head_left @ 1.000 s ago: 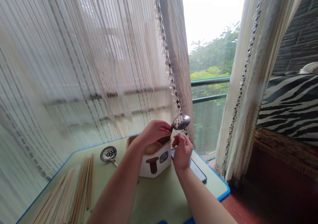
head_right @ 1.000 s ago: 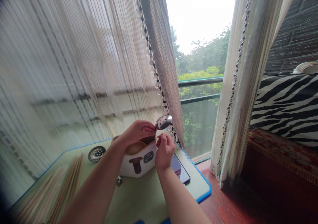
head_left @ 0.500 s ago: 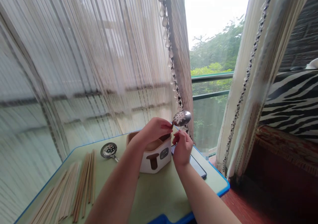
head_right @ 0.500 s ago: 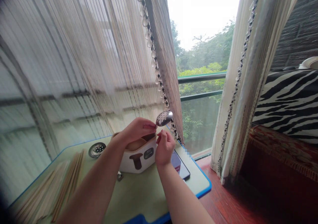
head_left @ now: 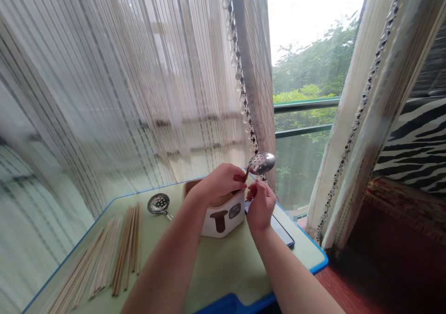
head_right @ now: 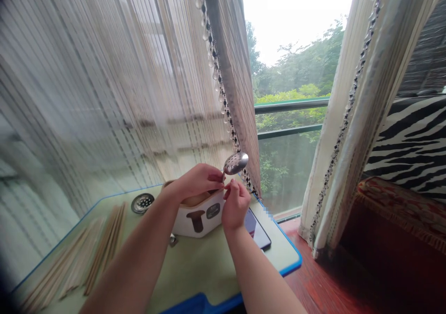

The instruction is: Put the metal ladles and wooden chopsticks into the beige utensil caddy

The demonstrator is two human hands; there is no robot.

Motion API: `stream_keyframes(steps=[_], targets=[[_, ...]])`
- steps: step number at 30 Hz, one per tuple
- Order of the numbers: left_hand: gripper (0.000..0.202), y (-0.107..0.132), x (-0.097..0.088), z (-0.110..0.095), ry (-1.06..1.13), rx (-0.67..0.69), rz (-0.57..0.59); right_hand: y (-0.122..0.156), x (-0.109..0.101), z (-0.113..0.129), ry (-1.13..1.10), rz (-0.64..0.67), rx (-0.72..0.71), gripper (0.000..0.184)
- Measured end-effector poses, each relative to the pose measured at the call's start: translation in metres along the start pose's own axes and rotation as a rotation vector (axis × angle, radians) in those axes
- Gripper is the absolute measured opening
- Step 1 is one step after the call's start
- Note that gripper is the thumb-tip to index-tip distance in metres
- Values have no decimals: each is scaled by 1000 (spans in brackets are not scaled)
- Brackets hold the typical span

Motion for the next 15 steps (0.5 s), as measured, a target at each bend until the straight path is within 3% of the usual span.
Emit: stream_keyframes(steps=[5, 9, 13, 15], targets=[[15, 3, -3, 1, 47, 15, 18, -1, 0, -3, -2, -2, -6, 34], [36, 10, -8, 3, 106, -37, -71, 3, -4, 4, 32, 34, -62, 32], [36, 23, -20, 2, 99, -103, -199, 20, -4, 12, 270, 319, -351, 24], [28, 35, -33, 1, 98, -140, -344, 31, -1, 11, 346, 484, -481, 15]])
Point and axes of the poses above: each hand's wrist, its own y-axis away from the middle knuckle, its own x-axis out of the palm, z = x × y, the point moved 1 cm from there along -y, towards the middle knuckle, and after that the axes turned 9 degrees about z, right-handed, at the moved point
